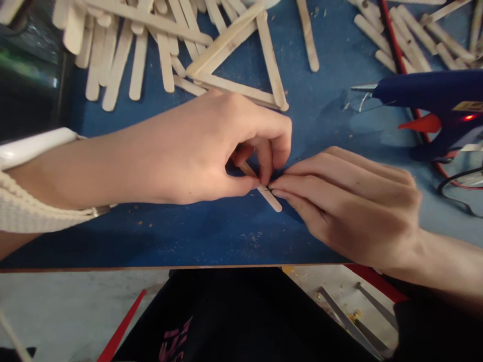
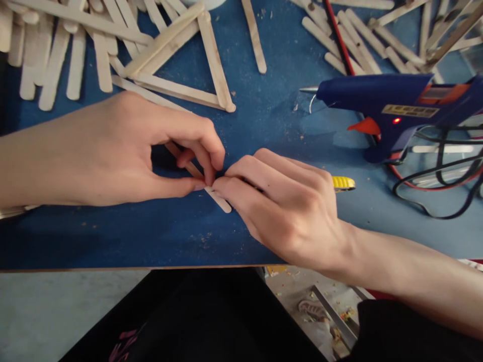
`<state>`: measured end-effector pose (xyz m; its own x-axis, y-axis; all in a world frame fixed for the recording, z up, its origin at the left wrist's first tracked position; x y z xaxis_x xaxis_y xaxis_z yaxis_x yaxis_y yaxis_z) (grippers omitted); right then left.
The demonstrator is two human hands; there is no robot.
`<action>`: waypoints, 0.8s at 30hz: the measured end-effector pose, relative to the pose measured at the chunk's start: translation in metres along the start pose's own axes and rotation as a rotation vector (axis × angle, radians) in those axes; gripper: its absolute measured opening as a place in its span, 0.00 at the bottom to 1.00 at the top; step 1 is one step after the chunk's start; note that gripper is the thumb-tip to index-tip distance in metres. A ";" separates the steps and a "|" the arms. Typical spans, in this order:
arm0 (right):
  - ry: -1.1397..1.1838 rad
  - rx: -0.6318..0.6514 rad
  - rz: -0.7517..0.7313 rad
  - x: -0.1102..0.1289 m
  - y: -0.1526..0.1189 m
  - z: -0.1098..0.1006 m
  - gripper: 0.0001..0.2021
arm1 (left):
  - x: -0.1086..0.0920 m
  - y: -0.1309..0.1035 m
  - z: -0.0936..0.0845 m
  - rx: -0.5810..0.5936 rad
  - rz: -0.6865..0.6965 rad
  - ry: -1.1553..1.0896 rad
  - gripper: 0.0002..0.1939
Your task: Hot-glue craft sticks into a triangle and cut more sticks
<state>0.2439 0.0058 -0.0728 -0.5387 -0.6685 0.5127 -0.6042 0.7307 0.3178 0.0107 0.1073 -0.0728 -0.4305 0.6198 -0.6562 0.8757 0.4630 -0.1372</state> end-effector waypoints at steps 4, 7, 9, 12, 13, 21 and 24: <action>0.014 0.016 0.027 -0.002 0.000 -0.001 0.11 | 0.001 -0.001 0.003 -0.026 0.017 -0.003 0.06; -0.003 0.017 -0.003 -0.003 -0.001 0.001 0.08 | 0.000 -0.002 0.004 -0.042 -0.020 -0.011 0.06; -0.009 0.021 0.002 -0.004 -0.001 0.002 0.08 | -0.002 -0.003 0.005 -0.051 -0.030 -0.025 0.06; -0.012 0.023 0.001 -0.004 -0.001 0.002 0.08 | -0.002 -0.004 0.005 -0.055 -0.029 -0.030 0.06; -0.012 0.025 0.004 -0.004 -0.001 0.002 0.07 | -0.002 -0.004 0.005 -0.056 -0.027 -0.029 0.06; 0.000 -0.012 -0.079 -0.005 -0.001 0.006 0.03 | -0.001 -0.006 0.005 -0.088 -0.012 -0.025 0.06; -0.019 -0.018 -0.057 -0.004 0.000 0.007 0.05 | 0.001 -0.006 0.006 -0.087 -0.032 -0.033 0.07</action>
<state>0.2420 0.0076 -0.0801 -0.5151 -0.7115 0.4779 -0.6236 0.6936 0.3606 0.0064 0.1018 -0.0770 -0.4492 0.5832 -0.6768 0.8388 0.5361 -0.0948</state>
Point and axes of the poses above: each hand's wrist, its own y-axis towards the middle knuckle, its own z-axis out of the palm, x = y × z, the point moved 2 cm from there along y, towards the middle knuckle, and after that the axes turned 15 degrees about y, right-handed, at the moved point
